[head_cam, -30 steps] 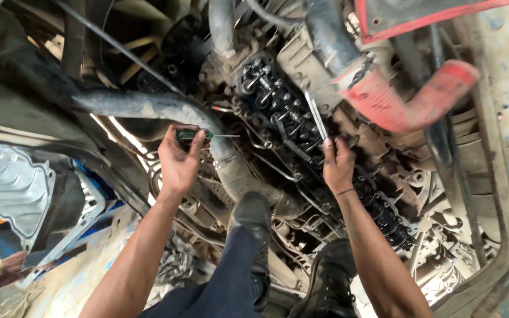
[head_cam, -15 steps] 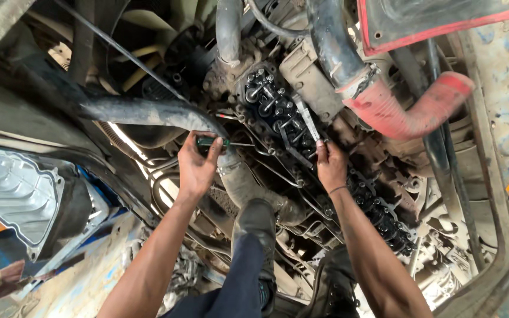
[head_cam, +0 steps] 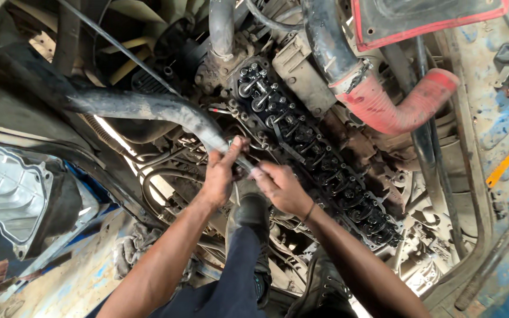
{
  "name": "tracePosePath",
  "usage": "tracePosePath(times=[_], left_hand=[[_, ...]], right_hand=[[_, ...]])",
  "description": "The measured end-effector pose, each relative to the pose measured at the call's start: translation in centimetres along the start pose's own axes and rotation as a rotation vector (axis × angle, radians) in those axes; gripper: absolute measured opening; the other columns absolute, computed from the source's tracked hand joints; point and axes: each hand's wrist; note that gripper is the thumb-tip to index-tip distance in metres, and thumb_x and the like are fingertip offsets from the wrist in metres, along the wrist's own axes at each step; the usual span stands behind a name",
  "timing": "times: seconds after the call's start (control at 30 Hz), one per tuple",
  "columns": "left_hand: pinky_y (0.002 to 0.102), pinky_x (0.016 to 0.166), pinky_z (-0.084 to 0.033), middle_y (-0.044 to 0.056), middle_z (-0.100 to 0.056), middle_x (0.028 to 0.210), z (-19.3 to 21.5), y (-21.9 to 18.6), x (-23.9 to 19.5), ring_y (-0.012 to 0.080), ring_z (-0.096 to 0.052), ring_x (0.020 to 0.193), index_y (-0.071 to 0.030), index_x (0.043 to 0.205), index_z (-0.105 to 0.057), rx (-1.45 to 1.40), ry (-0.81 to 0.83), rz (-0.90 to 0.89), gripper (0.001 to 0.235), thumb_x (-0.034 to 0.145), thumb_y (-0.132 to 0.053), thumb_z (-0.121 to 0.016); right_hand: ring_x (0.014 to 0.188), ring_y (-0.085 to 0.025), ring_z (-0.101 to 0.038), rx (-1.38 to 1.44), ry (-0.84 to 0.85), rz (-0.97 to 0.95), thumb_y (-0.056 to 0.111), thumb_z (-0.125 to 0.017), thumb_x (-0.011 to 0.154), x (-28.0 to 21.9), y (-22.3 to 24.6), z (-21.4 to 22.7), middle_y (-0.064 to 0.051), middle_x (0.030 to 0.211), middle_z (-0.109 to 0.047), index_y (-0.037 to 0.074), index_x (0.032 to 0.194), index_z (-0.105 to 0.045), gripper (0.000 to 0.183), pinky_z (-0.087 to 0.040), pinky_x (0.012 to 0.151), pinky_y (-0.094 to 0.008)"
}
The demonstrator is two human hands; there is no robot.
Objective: The person uses two wrenches to tighten bolts on the exposed valve train of a vehicle engine. They systematically move along the cylinder head, adjusting multiple fasteners while standing in the engine bay.
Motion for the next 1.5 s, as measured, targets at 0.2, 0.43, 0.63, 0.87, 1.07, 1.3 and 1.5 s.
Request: tracePosePath(times=[0.2,0.43,0.63,0.87,1.07,1.3,1.5], left_hand=[[0.027,0.049,-0.034,-0.003,-0.056,0.066,3.4,-0.2,-0.6,0.0097,-0.044,0.056,-0.008,0.075,-0.060,0.036,-0.298,-0.075,0.047,0.103,-0.045,-0.063],[0.025,0.054,-0.038,-0.005,-0.055,0.071,9.4,-3.1,-3.3,0.0070,-0.048,0.062,-0.012,0.083,-0.060,-0.044,-0.438,-0.248,0.038,0.103,-0.045,-0.062],[0.028,0.047,-0.037,-0.004,-0.054,0.066,11.4,-3.4,-5.3,0.0093,-0.047,0.055,-0.014,0.080,-0.058,-0.140,-0.495,-0.191,0.039,0.098,-0.047,-0.062],[0.025,0.051,-0.039,-0.004,-0.056,0.070,11.1,-2.1,-6.1,0.0075,-0.050,0.059,-0.014,0.081,-0.057,-0.077,-0.483,-0.154,0.042,0.101,-0.051,-0.061],[0.027,0.053,-0.041,-0.002,-0.058,0.070,11.2,-1.0,-6.2,0.0084,-0.051,0.060,-0.012,0.081,-0.058,-0.043,-0.468,-0.166,0.044,0.100,-0.052,-0.062],[0.025,0.058,-0.047,-0.005,-0.061,0.073,11.0,-0.1,-6.4,0.0055,-0.053,0.065,-0.013,0.083,-0.063,0.029,-0.520,-0.101,0.039,0.101,-0.047,-0.063],[0.026,0.054,-0.041,-0.003,-0.058,0.072,11.2,1.0,-7.0,0.0070,-0.050,0.062,-0.012,0.082,-0.060,-0.001,-0.451,-0.153,0.040,0.102,-0.047,-0.060]], right_hand=[[0.089,-0.036,-0.065,-0.736,-0.338,0.355,0.016,-0.070,0.096,7.3,-1.1,5.1,-0.017,0.099,-0.068,0.005,0.105,-0.071,0.014,-0.053,0.080,-0.045],[0.106,-0.029,-0.059,-1.302,0.045,0.808,0.010,-0.071,0.075,14.2,-3.4,9.4,-0.009,0.104,-0.065,0.005,0.094,-0.074,0.019,-0.049,0.091,-0.044],[0.104,-0.027,-0.059,-1.306,0.197,0.849,0.003,-0.065,0.080,14.9,-3.5,10.4,-0.007,0.101,-0.063,0.004,0.094,-0.072,0.015,-0.049,0.090,-0.041],[0.099,-0.029,-0.060,-1.214,0.246,0.815,0.002,-0.066,0.085,15.1,-3.7,10.4,-0.007,0.094,-0.062,0.005,0.088,-0.069,0.005,-0.052,0.089,-0.043],[0.101,-0.031,-0.060,-1.181,0.157,0.785,0.005,-0.070,0.089,14.5,-3.4,9.6,-0.008,0.097,-0.064,0.006,0.093,-0.072,0.005,-0.052,0.088,-0.044],[0.100,-0.037,-0.065,-0.909,-0.272,0.340,0.015,-0.077,0.097,9.2,-6.3,8.2,-0.012,0.106,-0.065,0.005,0.098,-0.071,0.012,-0.053,0.088,-0.048],[0.091,-0.042,-0.064,-1.107,-0.304,0.245,0.028,-0.088,0.078,5.5,-7.5,5.3,-0.017,0.108,-0.065,0.005,0.095,-0.074,0.032,-0.051,0.072,-0.053]])
Point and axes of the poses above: each hand's wrist, its own x-axis towards the middle knuckle, its own z-axis out of the back of the hand, y = z × x
